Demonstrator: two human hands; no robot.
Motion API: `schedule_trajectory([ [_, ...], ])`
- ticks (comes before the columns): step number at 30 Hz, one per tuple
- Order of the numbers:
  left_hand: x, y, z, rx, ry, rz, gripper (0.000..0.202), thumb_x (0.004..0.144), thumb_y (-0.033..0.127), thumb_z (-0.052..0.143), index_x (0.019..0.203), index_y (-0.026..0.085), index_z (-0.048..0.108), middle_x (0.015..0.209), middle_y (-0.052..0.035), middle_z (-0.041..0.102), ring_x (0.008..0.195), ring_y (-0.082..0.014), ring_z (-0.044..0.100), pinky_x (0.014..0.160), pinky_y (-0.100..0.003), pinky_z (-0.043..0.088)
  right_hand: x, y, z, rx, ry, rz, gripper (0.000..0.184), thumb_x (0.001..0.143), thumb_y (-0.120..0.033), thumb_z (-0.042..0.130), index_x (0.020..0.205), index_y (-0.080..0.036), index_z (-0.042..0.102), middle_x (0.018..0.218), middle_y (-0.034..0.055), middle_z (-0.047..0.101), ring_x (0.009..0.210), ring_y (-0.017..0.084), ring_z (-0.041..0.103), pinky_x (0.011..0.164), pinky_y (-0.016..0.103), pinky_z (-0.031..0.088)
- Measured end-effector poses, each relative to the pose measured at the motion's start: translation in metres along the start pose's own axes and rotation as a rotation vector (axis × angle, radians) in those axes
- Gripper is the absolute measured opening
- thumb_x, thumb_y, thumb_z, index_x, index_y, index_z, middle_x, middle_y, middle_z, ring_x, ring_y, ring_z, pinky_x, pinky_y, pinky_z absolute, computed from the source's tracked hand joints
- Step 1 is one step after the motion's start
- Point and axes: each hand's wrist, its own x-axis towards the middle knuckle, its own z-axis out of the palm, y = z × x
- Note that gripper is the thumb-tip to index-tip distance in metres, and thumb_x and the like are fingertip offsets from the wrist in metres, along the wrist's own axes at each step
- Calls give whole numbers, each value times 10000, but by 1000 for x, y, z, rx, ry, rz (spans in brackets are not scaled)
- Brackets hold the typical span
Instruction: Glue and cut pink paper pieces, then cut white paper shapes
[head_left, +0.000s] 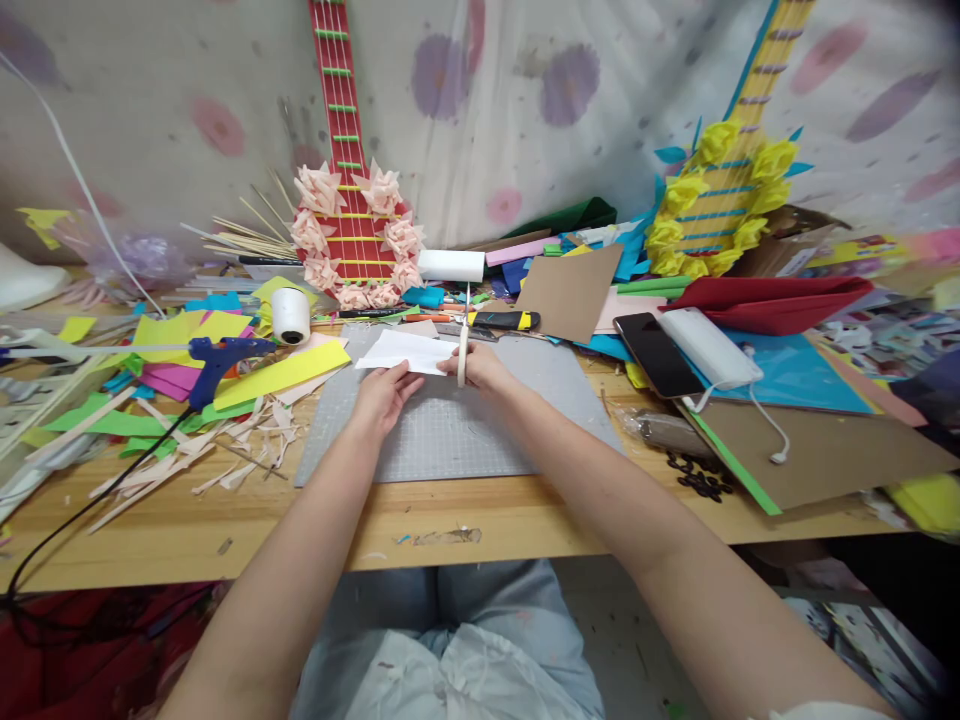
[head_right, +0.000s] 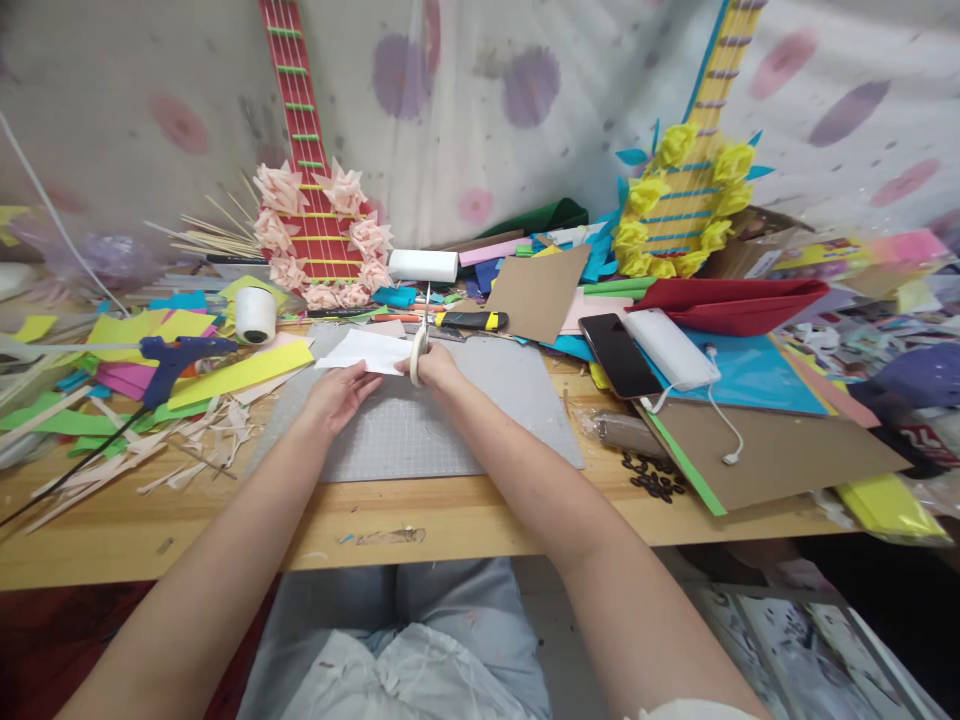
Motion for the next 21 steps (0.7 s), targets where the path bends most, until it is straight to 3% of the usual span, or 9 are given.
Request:
schedule_trajectory([
  [10,5,-9,4,1,56,51,150,721,10,568,812,129,579,755,-47,664,676,-120,639,710,-274,544,-4,-2,-2,-35,22,17,306,560,-53,694,763,-159,492,559,-44,560,455,69,497,458,186,402],
  [14,4,-10,4,-5,54,69,214,715,-12,554,876,128,573,772,-52,668,679,-133,649,727,-309,545,-10,-6,-10,-65,-74,38,236,598,-89,697,705,-152,496,537,-23,564,464,79,507,437,180,364],
  [17,0,-10,3,-19,48,89,230,717,-14,549,900,126,561,780,-58,670,676,-142,653,727,-330,547,-17,-8,-32,-120,-203,15,219,641,-233,717,700,-155,521,546,-24,552,466,76,499,414,173,322],
  [21,-2,-10,2,-40,51,105,251,718,-16,547,912,142,555,809,-56,674,718,-150,661,753,-342,545,-28,-15,-83,-224,-447,58,293,670,-428,682,708,-162,562,527,-34,533,444,75,454,422,185,315],
])
